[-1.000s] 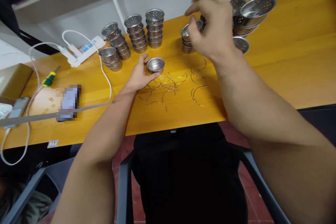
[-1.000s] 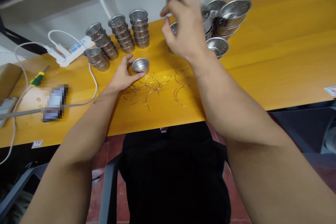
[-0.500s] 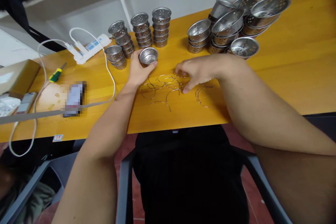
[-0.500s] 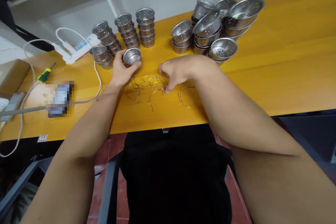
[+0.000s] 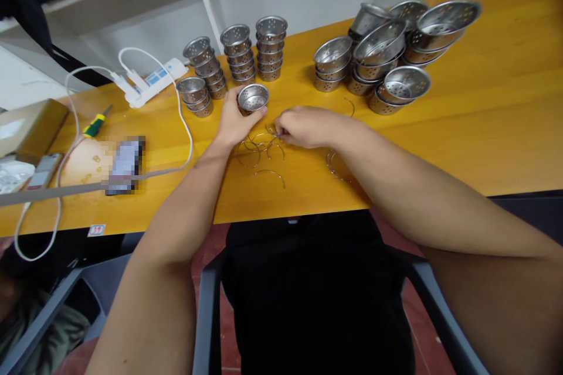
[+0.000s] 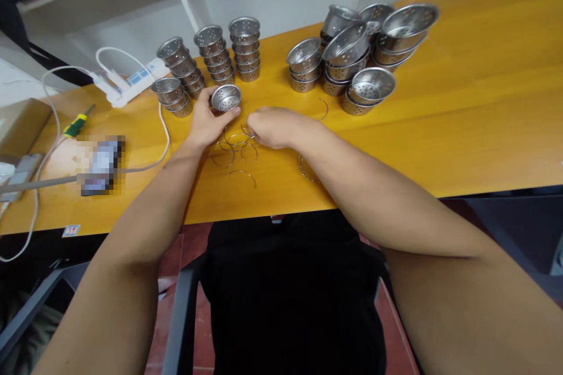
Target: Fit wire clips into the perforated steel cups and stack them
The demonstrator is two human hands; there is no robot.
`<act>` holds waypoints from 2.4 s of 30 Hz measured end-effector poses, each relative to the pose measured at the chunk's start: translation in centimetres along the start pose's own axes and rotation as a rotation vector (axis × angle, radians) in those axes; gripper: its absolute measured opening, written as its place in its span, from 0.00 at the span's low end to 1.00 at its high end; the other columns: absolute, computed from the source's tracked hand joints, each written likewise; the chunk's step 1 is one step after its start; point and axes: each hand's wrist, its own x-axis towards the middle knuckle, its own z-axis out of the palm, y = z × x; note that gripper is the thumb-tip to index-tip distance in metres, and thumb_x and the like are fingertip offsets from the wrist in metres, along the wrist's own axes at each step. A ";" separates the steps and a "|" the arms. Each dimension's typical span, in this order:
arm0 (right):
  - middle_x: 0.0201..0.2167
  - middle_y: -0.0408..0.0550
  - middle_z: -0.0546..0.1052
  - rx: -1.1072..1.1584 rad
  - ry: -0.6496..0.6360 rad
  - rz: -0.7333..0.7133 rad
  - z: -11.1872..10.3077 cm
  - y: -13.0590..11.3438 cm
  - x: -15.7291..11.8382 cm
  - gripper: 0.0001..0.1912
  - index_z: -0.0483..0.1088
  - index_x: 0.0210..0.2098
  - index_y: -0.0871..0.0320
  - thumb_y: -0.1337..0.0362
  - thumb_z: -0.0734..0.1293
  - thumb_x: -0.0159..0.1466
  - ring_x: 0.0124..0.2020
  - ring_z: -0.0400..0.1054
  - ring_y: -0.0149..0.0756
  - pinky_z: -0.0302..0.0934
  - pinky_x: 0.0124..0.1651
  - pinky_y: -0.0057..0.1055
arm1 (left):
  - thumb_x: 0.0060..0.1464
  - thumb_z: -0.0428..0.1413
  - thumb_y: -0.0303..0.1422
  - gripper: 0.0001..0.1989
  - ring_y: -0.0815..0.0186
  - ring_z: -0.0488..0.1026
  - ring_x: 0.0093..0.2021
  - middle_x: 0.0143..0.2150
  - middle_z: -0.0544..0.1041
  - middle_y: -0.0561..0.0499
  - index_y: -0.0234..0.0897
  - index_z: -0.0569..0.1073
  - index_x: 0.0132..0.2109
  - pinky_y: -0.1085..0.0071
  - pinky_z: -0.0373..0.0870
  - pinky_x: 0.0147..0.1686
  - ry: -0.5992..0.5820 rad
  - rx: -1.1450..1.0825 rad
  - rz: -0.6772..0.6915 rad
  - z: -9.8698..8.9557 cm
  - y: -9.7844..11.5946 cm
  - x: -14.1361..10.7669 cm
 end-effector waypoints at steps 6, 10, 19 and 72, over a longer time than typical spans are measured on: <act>0.51 0.57 0.88 -0.118 0.016 0.038 -1.1 -0.4 0.0 0.08 0.82 0.48 0.55 0.73 0.72 0.77 0.50 0.81 0.55 0.63 0.46 0.43 | 0.52 0.83 0.70 0.53 0.39 0.81 0.74 0.70 0.80 0.38 0.46 0.74 0.70 0.35 0.79 0.81 0.023 -0.042 -0.090 -0.2 0.6 0.5; 0.49 0.54 0.88 -0.042 0.077 -0.011 -1.8 1.2 -0.2 0.07 0.82 0.47 0.54 0.73 0.73 0.76 0.49 0.81 0.51 0.66 0.52 0.42 | 0.53 0.81 0.73 0.55 0.37 0.78 0.78 0.74 0.79 0.37 0.48 0.72 0.72 0.36 0.78 0.82 0.002 -0.031 -0.056 -0.7 1.6 0.6; 0.49 0.52 0.88 0.054 0.201 0.001 -2.2 2.3 -0.2 0.10 0.82 0.48 0.53 0.74 0.72 0.75 0.48 0.81 0.51 0.69 0.56 0.43 | 0.54 0.79 0.75 0.56 0.37 0.79 0.77 0.75 0.79 0.37 0.48 0.70 0.73 0.36 0.78 0.82 0.004 -0.013 -0.012 -0.9 1.0 0.8; 0.51 0.57 0.86 0.288 0.684 -0.082 3.0 5.0 3.7 0.07 0.79 0.41 0.52 0.70 0.77 0.73 0.57 0.82 0.62 0.76 0.67 0.59 | 0.43 0.84 0.74 0.56 0.42 0.90 0.64 0.64 0.90 0.37 0.39 0.84 0.65 0.46 0.88 0.71 -0.199 -0.225 0.118 -0.4 5.6 -0.2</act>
